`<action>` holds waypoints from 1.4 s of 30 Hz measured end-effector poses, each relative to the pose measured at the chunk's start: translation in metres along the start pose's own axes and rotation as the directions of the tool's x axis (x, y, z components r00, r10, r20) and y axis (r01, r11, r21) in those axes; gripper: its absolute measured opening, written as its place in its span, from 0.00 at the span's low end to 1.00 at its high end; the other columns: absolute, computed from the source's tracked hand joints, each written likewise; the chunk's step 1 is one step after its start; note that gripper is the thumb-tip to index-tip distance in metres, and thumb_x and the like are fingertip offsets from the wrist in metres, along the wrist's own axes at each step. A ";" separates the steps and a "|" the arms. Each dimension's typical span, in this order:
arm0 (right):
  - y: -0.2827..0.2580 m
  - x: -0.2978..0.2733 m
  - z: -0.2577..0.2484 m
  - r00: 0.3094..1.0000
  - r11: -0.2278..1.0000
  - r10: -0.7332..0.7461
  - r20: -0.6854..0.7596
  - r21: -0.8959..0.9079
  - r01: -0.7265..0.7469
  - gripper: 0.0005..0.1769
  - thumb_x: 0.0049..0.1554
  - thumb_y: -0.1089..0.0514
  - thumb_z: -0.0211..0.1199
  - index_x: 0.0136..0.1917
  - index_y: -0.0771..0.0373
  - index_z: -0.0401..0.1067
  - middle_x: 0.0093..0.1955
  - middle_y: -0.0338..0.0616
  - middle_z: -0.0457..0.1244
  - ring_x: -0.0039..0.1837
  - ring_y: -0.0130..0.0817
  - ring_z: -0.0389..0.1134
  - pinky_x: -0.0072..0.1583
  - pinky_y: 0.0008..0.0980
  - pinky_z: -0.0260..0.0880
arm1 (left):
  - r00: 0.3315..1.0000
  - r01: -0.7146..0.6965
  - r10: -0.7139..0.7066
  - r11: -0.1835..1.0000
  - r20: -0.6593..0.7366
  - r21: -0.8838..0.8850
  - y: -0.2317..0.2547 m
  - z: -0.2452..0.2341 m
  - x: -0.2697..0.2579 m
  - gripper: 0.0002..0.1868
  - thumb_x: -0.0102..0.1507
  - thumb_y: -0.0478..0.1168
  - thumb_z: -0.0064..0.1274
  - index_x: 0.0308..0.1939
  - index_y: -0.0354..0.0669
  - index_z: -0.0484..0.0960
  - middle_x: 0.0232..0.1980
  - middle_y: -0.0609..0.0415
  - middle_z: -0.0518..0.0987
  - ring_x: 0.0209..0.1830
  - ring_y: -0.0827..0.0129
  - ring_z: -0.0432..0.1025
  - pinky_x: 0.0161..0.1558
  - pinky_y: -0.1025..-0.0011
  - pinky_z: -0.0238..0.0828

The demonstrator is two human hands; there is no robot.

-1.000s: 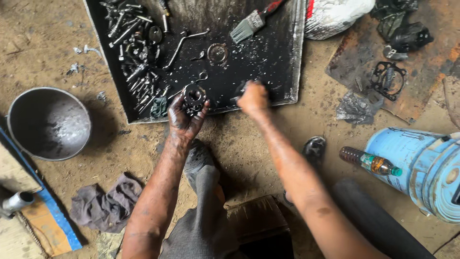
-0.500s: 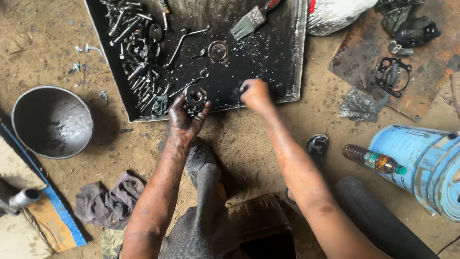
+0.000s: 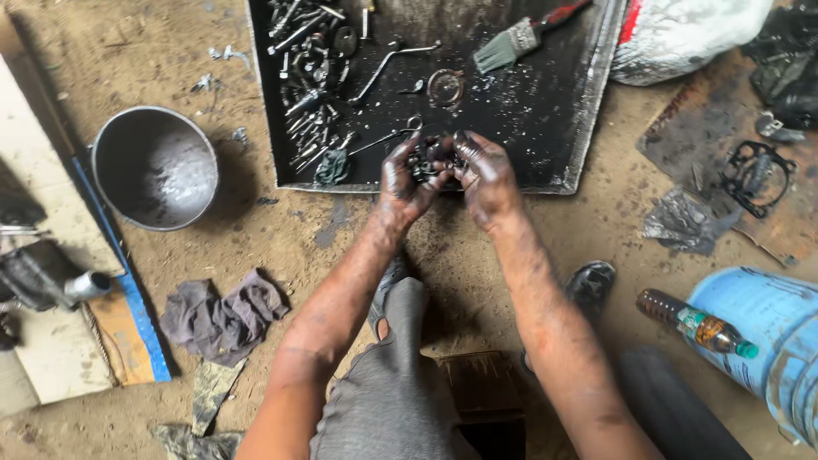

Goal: The person scrubs a small mechanical component with a brush and a rag, repeatedly dipping the brush into a tray of dark liquid. They wipe the component with the rag and place it back into the tray among other small metal parts.

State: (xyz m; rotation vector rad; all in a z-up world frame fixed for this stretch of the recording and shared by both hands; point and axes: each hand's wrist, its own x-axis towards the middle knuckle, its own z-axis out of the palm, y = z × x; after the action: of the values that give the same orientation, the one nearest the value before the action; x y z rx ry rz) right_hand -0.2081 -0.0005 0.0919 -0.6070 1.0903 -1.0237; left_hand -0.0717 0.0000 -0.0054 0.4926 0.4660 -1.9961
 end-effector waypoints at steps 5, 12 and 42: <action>0.000 -0.013 0.029 0.999 0.993 -0.041 0.027 -0.106 0.044 0.25 0.61 0.38 0.63 0.56 0.61 0.78 0.54 0.40 0.70 0.61 0.29 0.65 0.65 0.34 0.62 | 0.998 0.061 -0.057 0.985 0.024 -0.164 0.000 0.001 0.009 0.15 0.73 0.45 0.45 0.49 0.35 0.78 0.44 0.47 0.80 0.39 0.64 0.79 0.40 0.70 0.84; -0.012 -0.013 -0.014 0.981 0.988 -0.133 -0.141 0.060 0.142 0.18 0.63 0.44 0.62 0.51 0.62 0.79 0.53 0.47 0.71 0.51 0.31 0.67 0.51 0.27 0.62 | 0.990 0.053 -0.069 0.991 -0.122 -0.124 0.006 0.015 0.007 0.13 0.66 0.45 0.48 0.49 0.41 0.76 0.47 0.47 0.80 0.43 0.57 0.80 0.45 0.58 0.86; 0.017 -0.017 0.021 0.947 0.575 -0.319 -0.042 -0.803 0.158 0.07 0.52 0.68 0.71 0.46 0.62 0.78 0.43 0.40 0.71 0.45 0.28 0.71 0.47 0.29 0.73 | 0.992 0.021 -0.031 0.996 -0.124 -0.082 0.026 -0.028 -0.012 0.14 0.67 0.45 0.48 0.50 0.40 0.80 0.48 0.48 0.81 0.45 0.58 0.79 0.42 0.59 0.83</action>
State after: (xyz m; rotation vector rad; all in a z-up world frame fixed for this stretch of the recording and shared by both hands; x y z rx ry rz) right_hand -0.1839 0.0205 0.0929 -1.4495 1.6797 -0.7840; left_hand -0.0391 0.0122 -0.0260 0.5666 0.6310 -1.9701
